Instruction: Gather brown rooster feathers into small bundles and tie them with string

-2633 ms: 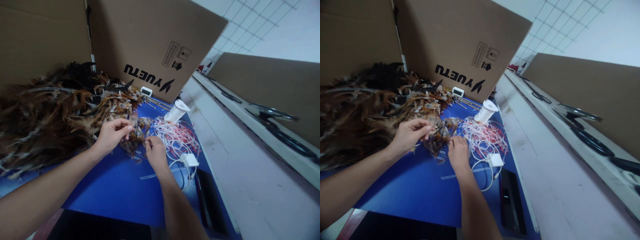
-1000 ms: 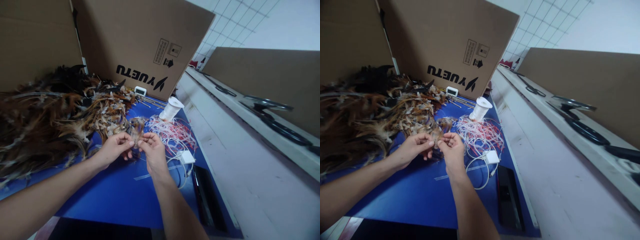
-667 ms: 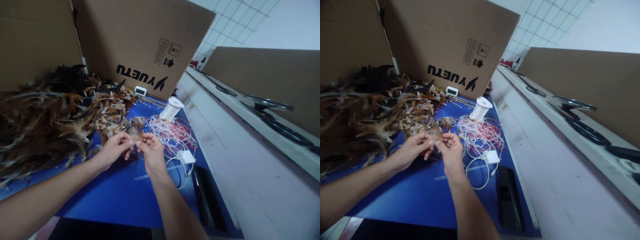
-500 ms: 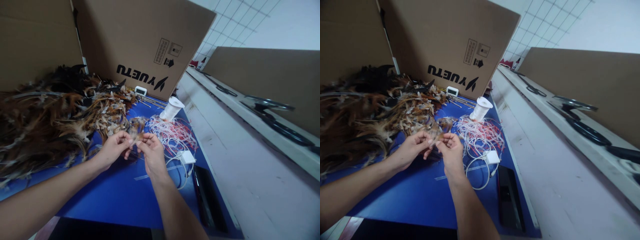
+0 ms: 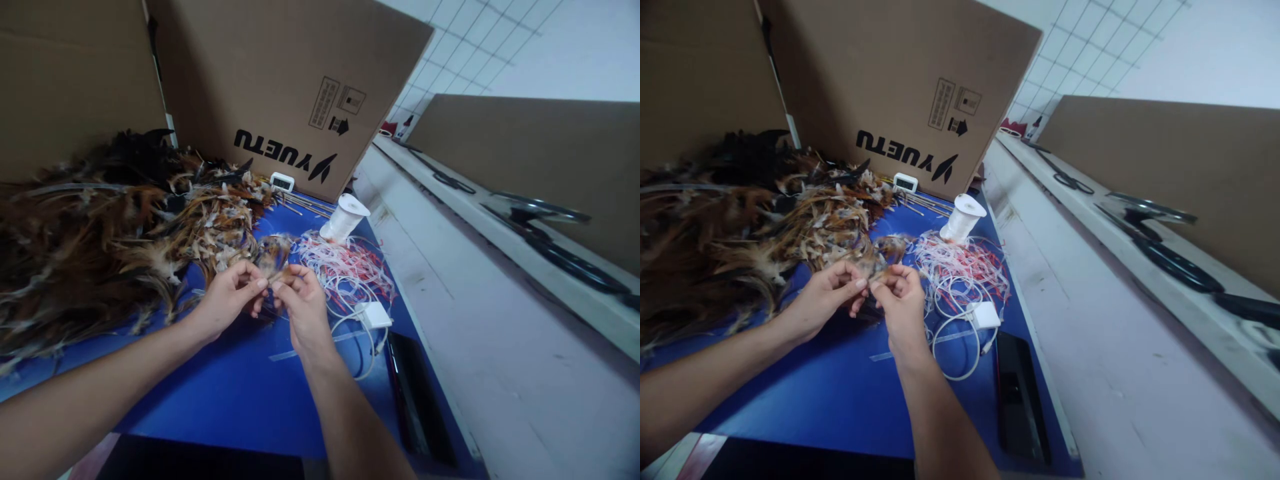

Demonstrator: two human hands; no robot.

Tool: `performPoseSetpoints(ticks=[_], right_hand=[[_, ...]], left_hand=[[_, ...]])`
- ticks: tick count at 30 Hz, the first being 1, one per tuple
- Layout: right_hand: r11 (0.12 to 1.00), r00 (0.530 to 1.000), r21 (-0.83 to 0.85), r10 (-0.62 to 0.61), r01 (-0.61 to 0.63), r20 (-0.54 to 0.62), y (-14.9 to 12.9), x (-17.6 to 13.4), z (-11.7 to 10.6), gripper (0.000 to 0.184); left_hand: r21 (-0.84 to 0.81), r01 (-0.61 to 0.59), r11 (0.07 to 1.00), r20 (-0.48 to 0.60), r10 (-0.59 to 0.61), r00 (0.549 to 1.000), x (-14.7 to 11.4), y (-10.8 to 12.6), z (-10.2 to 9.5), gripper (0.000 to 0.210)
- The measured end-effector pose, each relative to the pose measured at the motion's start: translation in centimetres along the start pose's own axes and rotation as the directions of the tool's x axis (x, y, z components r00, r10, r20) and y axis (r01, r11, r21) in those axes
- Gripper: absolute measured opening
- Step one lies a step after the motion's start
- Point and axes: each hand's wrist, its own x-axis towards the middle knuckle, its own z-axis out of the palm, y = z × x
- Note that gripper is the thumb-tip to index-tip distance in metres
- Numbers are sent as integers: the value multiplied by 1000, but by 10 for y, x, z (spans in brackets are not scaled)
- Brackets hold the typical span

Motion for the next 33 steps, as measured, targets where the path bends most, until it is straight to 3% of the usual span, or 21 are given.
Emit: performPoseSetpoints(ticks=[5, 20, 33], right_hand=[[995, 997, -90, 54, -49, 60, 5, -1, 0, 21], [994, 998, -94, 57, -54, 28, 2, 0, 0, 16], [990, 999, -137, -42, 37, -33, 4, 0, -1, 10]], left_hand=[[68, -37, 997, -14, 38, 999, 0, 1, -1, 24], [124, -82, 989, -45, 89, 995, 3, 0, -4, 21], [351, -103, 931, -52, 130, 990, 1, 0, -7, 19]])
